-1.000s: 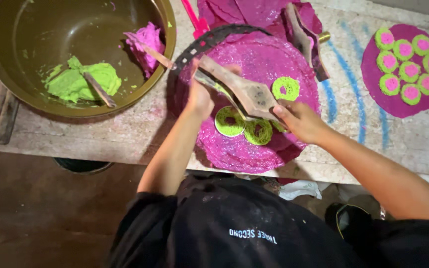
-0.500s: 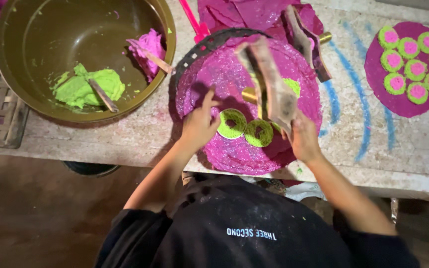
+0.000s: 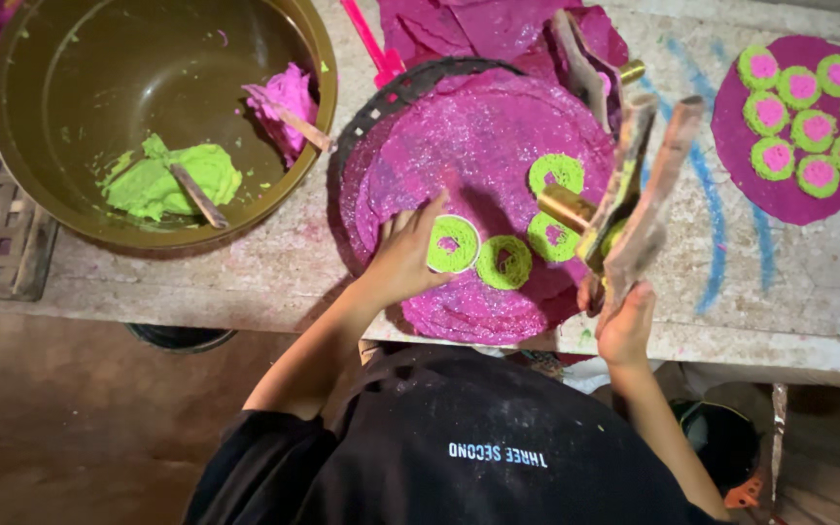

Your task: The person uses a wooden press to form green dough into circular shapes on a pink glittery surface. They then use a smaller press to add pink centers to the green circles, creating a layered decorative pattern. The finished pieces are arranged on a tray.

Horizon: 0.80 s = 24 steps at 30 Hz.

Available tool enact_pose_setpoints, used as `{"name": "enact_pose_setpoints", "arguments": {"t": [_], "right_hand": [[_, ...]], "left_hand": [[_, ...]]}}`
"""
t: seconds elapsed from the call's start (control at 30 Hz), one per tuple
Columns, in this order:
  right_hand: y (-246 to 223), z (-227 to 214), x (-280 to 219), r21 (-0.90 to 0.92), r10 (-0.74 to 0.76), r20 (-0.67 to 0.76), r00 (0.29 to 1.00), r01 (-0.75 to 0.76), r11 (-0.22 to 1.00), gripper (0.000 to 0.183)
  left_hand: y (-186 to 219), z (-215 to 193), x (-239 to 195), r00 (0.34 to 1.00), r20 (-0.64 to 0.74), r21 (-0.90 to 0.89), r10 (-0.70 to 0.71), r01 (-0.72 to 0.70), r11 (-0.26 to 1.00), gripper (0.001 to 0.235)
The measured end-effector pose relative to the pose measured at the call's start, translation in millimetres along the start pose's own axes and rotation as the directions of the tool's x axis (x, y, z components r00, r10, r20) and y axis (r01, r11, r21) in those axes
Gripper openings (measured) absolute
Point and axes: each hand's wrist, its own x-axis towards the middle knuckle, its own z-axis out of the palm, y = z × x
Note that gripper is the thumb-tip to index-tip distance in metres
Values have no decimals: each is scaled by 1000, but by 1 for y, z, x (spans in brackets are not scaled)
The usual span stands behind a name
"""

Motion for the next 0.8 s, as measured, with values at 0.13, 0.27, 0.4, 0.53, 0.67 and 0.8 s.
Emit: {"name": "enact_pose_setpoints", "arguments": {"t": [0.13, 0.27, 0.4, 0.53, 0.67, 0.8], "right_hand": [[-7, -5, 5, 19, -9, -44, 999, 10, 1000, 85], [-20, -4, -9, 38, -71, 81, 994, 68, 997, 78], [-61, 8, 10, -501, 28, 148, 989, 50, 864, 55], [-141, 35, 14, -573, -153, 696, 702, 671, 470, 58], [-213, 97, 57, -85, -262, 954, 144, 971, 225, 61], [-218, 135, 83, 203, -133, 978, -162, 890, 409, 47]], "left_hand": [[12, -36, 32, 997, -12, -81, -79, 77, 994, 129], [42, -75, 73, 998, -45, 156, 45, -38, 987, 136], [106, -82, 54, 921, 45, 111, 387, -390, 914, 104], [137, -95, -10, 838, 436, -311, 329, -202, 929, 53], [159, -104, -41, 778, 373, -400, 506, -357, 844, 46], [157, -110, -66, 777, 555, -98, 298, -294, 951, 42]]}}
